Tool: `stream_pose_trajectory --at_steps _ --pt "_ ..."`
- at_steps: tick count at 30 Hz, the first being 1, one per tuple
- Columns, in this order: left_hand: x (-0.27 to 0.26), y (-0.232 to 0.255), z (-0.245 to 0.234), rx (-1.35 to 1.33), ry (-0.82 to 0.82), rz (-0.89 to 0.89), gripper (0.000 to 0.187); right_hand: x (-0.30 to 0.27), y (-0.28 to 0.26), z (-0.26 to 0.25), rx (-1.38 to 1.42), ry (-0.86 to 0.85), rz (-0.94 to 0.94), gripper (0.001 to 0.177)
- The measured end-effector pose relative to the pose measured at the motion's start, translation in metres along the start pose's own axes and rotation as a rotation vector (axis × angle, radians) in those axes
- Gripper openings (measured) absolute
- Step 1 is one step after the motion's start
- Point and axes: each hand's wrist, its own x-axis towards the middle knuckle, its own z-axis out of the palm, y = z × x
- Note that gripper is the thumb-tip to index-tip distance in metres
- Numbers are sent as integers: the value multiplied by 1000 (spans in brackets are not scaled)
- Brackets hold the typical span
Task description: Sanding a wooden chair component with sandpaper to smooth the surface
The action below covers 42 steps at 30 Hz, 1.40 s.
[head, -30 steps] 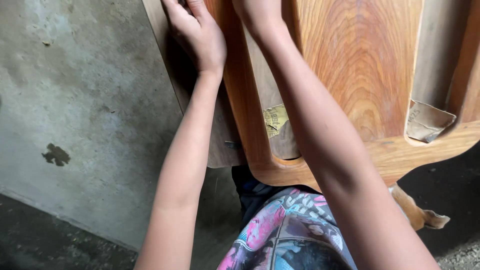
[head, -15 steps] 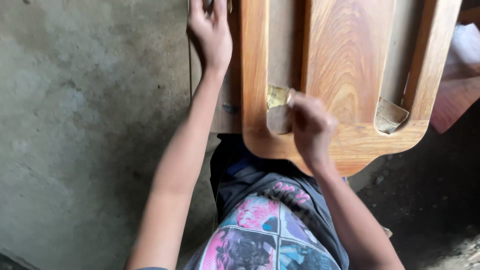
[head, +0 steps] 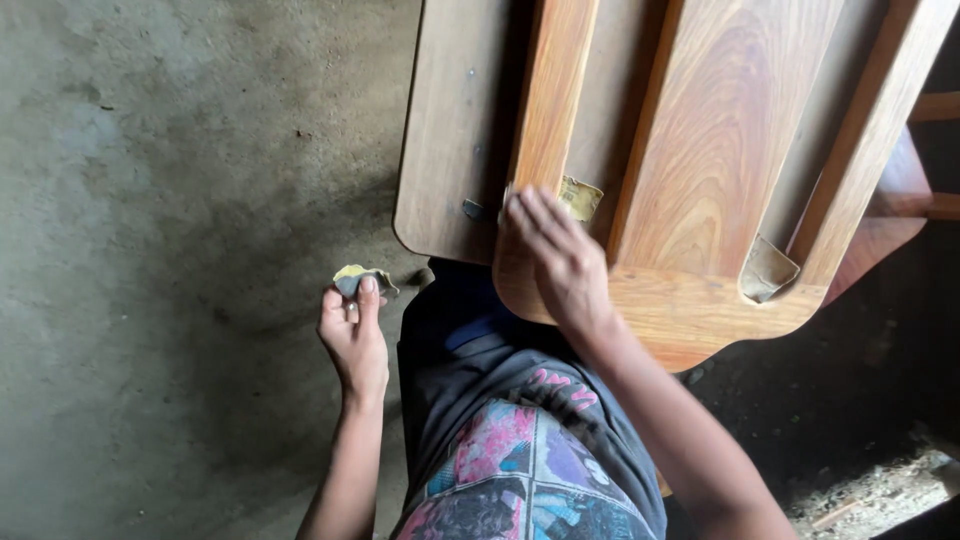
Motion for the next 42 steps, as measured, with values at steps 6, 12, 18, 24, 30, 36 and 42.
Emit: stream_pose_trajectory --at_steps 6,12,18,24,30,36,42 --pt "11 23 13 -12 -19 112 12 56 66 21 -106 148 -64 33" --pt "16 55 36 -92 -185 226 13 -13 -9 -12 177 8 139 40" --pt "-21 72 64 -205 -736 169 17 -67 -9 -22 1016 227 1054 15" --pt "-64 89 85 -105 -1041 97 15 -88 -1 -21 1236 426 1155 16" --pt "-83 87 95 127 -886 199 11 -103 2 -29 1110 403 1185 26" --pt "-84 85 93 63 -910 130 9 -116 5 -48 1533 498 1172 15" --pt "-97 76 104 -37 -1044 104 12 -128 9 -71 1631 658 875 27"
